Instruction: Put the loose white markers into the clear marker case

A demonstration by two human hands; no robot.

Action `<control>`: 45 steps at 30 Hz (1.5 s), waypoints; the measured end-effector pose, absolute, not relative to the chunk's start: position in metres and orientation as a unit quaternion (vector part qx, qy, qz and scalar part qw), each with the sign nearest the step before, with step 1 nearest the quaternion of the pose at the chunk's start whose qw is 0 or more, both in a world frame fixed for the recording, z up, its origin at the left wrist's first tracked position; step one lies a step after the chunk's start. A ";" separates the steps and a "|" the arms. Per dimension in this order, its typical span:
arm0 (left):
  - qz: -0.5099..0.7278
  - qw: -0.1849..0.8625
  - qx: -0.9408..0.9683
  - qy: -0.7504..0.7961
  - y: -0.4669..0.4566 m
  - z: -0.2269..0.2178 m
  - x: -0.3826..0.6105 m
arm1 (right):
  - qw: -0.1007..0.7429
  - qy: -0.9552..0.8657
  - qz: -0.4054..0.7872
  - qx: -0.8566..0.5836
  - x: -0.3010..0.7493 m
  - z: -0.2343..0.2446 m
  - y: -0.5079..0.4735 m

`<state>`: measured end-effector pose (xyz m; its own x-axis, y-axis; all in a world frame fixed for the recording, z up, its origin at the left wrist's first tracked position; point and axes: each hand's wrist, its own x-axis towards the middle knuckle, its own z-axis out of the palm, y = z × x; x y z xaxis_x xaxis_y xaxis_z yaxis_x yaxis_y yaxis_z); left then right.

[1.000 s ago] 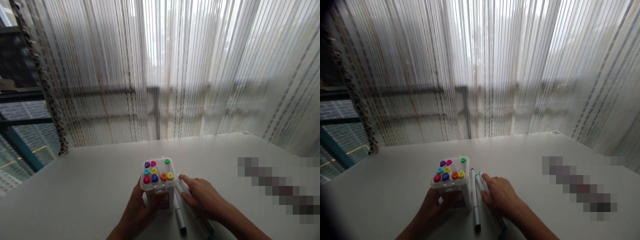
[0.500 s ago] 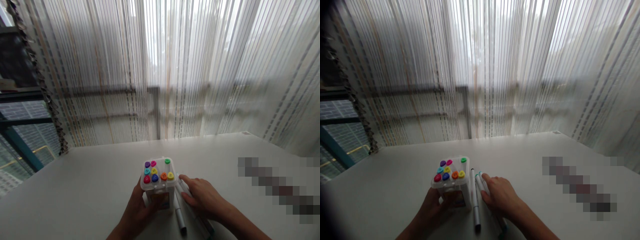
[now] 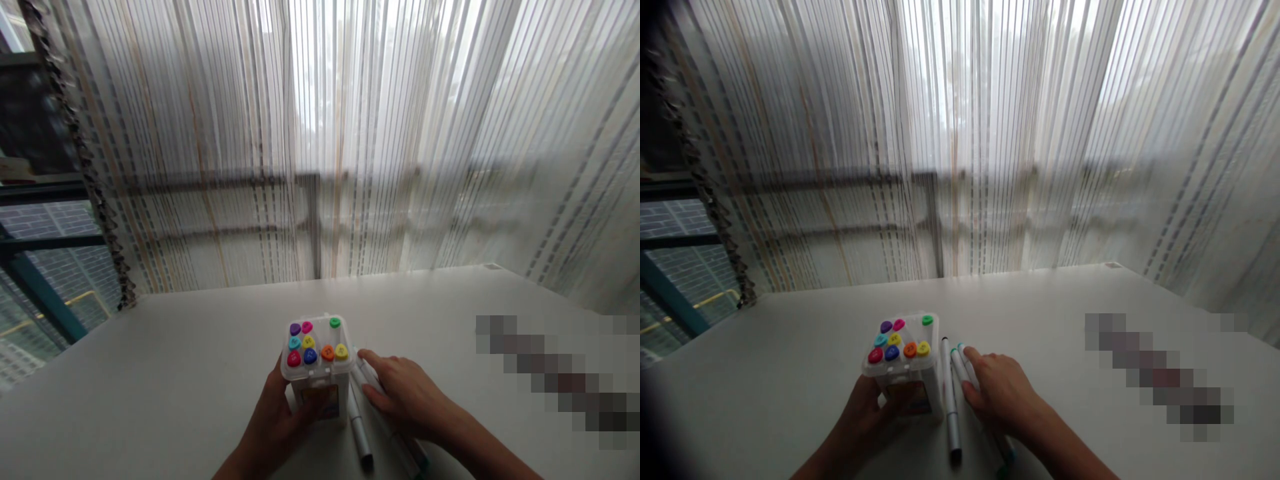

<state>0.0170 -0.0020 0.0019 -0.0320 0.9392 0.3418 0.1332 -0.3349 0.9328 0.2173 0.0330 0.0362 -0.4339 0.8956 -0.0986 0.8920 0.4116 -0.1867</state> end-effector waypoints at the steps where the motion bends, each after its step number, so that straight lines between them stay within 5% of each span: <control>1: 0.560 0.360 0.596 0.449 -0.002 0.002 0.017 | 0.010 -0.841 0.105 -0.531 0.217 0.036 0.033; 45: 0.563 0.350 0.595 0.454 0.000 -0.003 0.012 | 0.003 -0.842 0.104 -0.529 0.215 0.038 0.033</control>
<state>0.0124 0.0002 -0.0029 -0.0474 0.9346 0.3524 0.1471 -0.3425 0.9279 0.2154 0.0334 0.0383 -0.4399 0.8918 -0.1059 0.8907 0.4181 -0.1787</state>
